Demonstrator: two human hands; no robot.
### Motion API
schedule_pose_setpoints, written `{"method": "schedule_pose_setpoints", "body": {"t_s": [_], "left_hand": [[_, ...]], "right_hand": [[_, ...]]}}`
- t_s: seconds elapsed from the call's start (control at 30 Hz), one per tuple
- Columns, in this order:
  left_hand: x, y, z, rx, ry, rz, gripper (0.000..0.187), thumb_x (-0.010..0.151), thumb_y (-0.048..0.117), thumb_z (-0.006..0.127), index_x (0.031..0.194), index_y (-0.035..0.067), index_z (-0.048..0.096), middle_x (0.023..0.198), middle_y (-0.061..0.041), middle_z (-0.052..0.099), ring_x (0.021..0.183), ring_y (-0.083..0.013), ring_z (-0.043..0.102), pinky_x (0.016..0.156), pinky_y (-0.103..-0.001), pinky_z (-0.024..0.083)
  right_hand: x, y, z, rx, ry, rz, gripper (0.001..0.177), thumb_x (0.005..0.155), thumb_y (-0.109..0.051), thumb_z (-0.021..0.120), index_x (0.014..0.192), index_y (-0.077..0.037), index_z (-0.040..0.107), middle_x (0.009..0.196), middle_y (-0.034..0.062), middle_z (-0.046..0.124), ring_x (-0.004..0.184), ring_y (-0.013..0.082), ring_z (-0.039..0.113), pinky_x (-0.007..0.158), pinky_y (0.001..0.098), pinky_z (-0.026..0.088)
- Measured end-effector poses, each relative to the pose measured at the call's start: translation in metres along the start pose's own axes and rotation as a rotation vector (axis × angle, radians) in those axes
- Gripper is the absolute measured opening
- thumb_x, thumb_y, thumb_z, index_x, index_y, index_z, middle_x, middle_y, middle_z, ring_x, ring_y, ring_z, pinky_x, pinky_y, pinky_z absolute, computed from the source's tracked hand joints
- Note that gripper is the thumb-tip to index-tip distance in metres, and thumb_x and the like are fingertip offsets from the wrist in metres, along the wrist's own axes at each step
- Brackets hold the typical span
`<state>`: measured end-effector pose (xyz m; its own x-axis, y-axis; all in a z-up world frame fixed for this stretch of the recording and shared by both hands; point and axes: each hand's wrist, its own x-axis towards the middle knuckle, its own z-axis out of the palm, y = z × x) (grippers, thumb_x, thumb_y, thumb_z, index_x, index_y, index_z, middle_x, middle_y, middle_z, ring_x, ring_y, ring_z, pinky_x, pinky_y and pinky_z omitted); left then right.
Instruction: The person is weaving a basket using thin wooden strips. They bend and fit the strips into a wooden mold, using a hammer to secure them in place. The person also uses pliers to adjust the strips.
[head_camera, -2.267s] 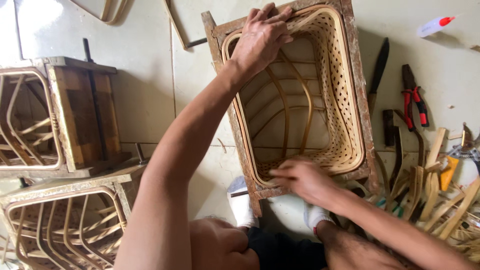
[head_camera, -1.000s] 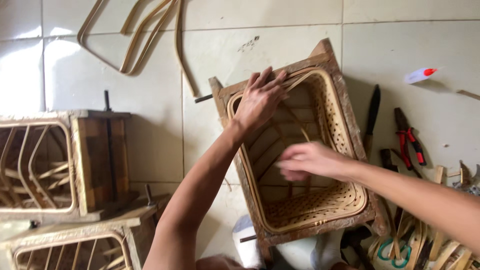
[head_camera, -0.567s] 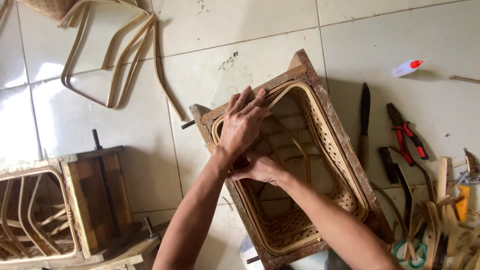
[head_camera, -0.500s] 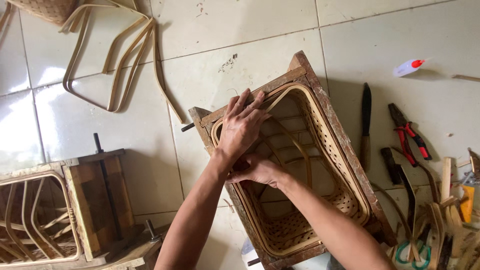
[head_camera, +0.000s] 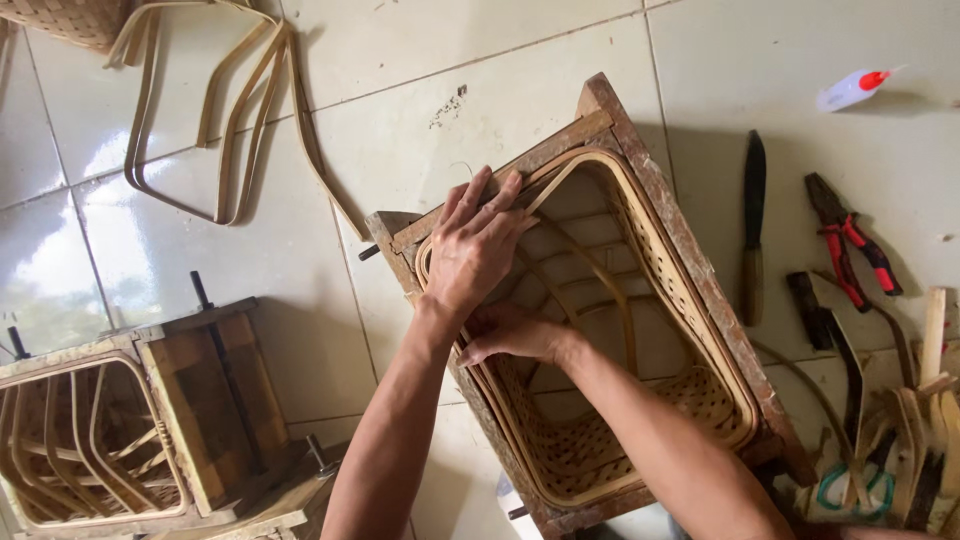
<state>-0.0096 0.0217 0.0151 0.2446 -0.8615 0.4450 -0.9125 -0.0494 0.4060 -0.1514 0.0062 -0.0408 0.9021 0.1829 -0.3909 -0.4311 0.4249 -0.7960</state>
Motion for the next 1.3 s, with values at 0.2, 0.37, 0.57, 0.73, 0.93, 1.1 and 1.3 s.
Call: {"method": "schedule_pose_setpoints", "body": {"t_s": [0.2,0.37,0.57,0.73,0.93,1.1,1.3], "left_hand": [[-0.001,0.0,0.002,0.032,-0.015,-0.007,0.011,0.091,0.016,0.083,0.09,0.008,0.075,0.133,-0.003,0.07,0.131,-0.0348,0.063,0.105,-0.046,0.052],[0.0,-0.003,0.001,0.029,-0.019,-0.003,0.008,0.092,0.014,0.081,0.091,0.008,0.076,0.133,-0.003,0.071,0.13,-0.0333,0.064,0.104,-0.045,0.053],[0.004,-0.002,-0.001,0.02,-0.004,-0.013,0.012,0.091,0.02,0.083,0.092,0.01,0.077,0.129,-0.003,0.072,0.127,-0.0318,0.065,0.104,-0.043,0.053],[0.005,-0.002,-0.006,0.031,-0.024,-0.021,0.012,0.091,0.019,0.083,0.092,0.009,0.078,0.127,-0.003,0.073,0.125,-0.0309,0.067,0.103,-0.042,0.055],[0.008,-0.006,-0.004,0.027,-0.028,-0.043,0.012,0.093,0.023,0.082,0.094,0.011,0.08,0.125,-0.001,0.074,0.124,-0.0277,0.068,0.103,-0.04,0.056],[0.005,-0.004,-0.004,0.022,0.009,-0.07,0.014,0.09,0.025,0.082,0.093,0.012,0.08,0.122,-0.002,0.076,0.121,-0.0265,0.069,0.101,-0.04,0.057],[0.005,-0.009,0.0,-0.124,-0.05,-0.212,0.039,0.089,0.03,0.081,0.122,0.009,0.073,0.128,-0.007,0.071,0.122,-0.0267,0.069,0.104,-0.039,0.056]], "right_hand": [[0.004,0.019,-0.009,0.231,-0.068,0.02,0.047,0.078,-0.016,0.085,0.116,0.003,0.067,0.096,0.0066,0.069,0.09,0.0168,0.063,0.088,0.0325,0.055],[0.008,0.029,-0.011,0.284,-0.055,0.025,0.052,0.074,-0.016,0.084,0.119,0.002,0.067,0.1,0.0026,0.07,0.093,0.0124,0.064,0.09,0.028,0.055],[0.011,0.029,-0.011,0.325,-0.071,0.009,0.051,0.074,-0.014,0.083,0.12,0.0,0.067,0.101,0.0009,0.069,0.094,0.011,0.063,0.09,0.0274,0.052],[0.013,0.035,-0.019,0.329,-0.076,0.054,0.042,0.073,-0.015,0.084,0.11,-0.001,0.071,0.091,0.0032,0.073,0.086,0.0134,0.067,0.084,0.0268,0.054],[0.017,0.05,-0.023,0.475,-0.109,0.054,0.041,0.074,-0.018,0.087,0.107,-0.002,0.069,0.091,0.0039,0.073,0.084,0.0131,0.069,0.08,0.0284,0.058],[0.015,0.03,-0.021,0.304,-0.126,0.014,0.045,0.083,-0.02,0.09,0.112,0.006,0.067,0.095,0.0105,0.074,0.087,0.02,0.068,0.083,0.0308,0.057],[-0.06,-0.014,-0.021,0.396,0.767,-0.318,0.079,0.077,-0.05,0.08,0.133,0.001,0.059,0.123,0.0111,0.068,0.11,0.0193,0.069,0.097,0.0383,0.058]]}}
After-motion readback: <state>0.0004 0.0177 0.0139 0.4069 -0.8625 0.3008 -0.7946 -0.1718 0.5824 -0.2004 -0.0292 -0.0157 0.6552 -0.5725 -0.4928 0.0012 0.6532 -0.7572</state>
